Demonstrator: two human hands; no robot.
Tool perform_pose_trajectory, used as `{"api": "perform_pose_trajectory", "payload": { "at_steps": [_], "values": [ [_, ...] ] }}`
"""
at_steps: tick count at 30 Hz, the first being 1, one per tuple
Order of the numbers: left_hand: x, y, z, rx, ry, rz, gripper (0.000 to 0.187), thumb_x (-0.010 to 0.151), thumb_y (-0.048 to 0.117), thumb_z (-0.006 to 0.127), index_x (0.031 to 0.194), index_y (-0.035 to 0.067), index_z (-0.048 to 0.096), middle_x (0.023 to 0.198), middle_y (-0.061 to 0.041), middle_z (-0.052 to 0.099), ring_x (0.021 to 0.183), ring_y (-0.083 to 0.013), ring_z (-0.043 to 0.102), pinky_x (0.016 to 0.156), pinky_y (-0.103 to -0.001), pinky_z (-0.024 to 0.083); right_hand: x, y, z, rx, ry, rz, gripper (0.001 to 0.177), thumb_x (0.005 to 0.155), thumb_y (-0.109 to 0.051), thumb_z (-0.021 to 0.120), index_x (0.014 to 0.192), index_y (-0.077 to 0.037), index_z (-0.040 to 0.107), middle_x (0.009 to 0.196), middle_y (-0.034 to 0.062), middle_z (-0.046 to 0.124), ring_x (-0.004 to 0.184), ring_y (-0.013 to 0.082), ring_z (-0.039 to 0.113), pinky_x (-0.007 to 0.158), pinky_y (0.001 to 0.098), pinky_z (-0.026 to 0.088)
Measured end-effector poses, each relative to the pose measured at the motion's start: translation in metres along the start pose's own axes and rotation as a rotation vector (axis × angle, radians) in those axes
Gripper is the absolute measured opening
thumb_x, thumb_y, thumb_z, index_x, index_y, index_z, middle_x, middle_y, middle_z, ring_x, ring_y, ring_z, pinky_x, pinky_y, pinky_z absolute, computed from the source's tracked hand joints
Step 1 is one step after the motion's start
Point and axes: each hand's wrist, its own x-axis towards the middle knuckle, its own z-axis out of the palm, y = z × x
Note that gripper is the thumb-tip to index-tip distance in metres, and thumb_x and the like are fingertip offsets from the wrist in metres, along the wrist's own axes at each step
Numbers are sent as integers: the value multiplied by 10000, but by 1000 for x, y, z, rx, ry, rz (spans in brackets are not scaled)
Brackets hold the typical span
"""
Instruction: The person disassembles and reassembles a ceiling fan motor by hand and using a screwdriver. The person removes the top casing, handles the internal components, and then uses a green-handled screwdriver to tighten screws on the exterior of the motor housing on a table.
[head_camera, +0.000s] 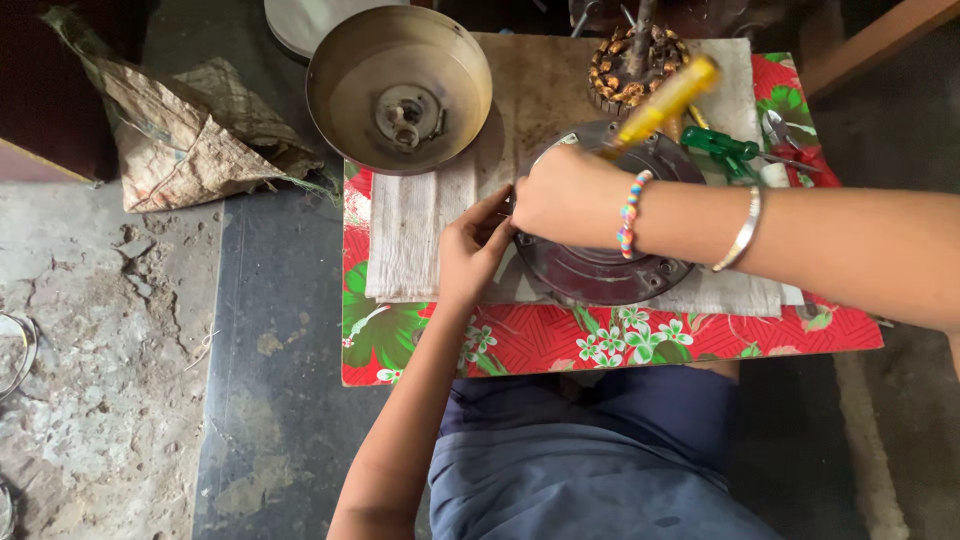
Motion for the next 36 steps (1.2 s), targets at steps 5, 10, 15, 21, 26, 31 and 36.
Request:
{"api": "perform_pose_trajectory", "payload": {
  "at_steps": [5,10,15,21,26,31,36],
  "values": [
    [-1,5,2,-58,-4,-8,458,951,48,687,1395,-25,603,1123,-107,757,1015,-120,708,897,-273,574,8,8,-4,128,-127,-7,126,771,-223,687,720,-126,749,743,129,739,723,329,734,607,444,570],
    [-2,11,0,22,-4,8,462,941,57,698,1387,-26,611,1103,-117,755,987,-122,703,874,-270,575,9,4,0,129,-185,37,130,781,-215,672,754,-117,753,764,135,738,739,331,740,601,444,587],
    [0,0,0,-120,36,-75,362,996,75,623,1336,-43,657,1117,-109,757,985,-120,709,885,-284,586,20,-6,15,225,-30,135,146,778,-206,669,754,-99,766,773,147,741,747,335,753,636,448,595],
    [6,-10,-4,-76,33,-45,365,955,16,622,1313,-39,669,1118,-105,759,1018,-107,695,911,-261,550,2,-34,14,153,20,165,162,810,-184,656,715,-92,749,726,127,726,726,275,729,605,405,550],
    [7,-16,-6,-52,30,-41,360,951,-5,621,1304,-41,685,1117,-115,764,987,-113,686,900,-267,554,-14,-36,11,-190,154,53,203,731,-245,645,703,-60,723,669,55,659,659,209,633,519,316,450],
    [8,-15,-10,-50,2,-4,359,950,-8,608,1303,-41,666,1178,-97,749,1064,-113,688,960,-262,542,-9,-18,2,-420,155,-277,265,749,-272,615,674,-43,723,679,59,649,670,208,576,585,325,412],
    [4,31,-3,-159,27,14,381,968,45,634,1343,-18,630,1258,-25,649,1110,-136,638,954,-292,540,-13,-13,12,-245,312,-130,215,711,-264,636,702,-71,732,684,30,652,713,207,598,636,335,433]
  ]
}}
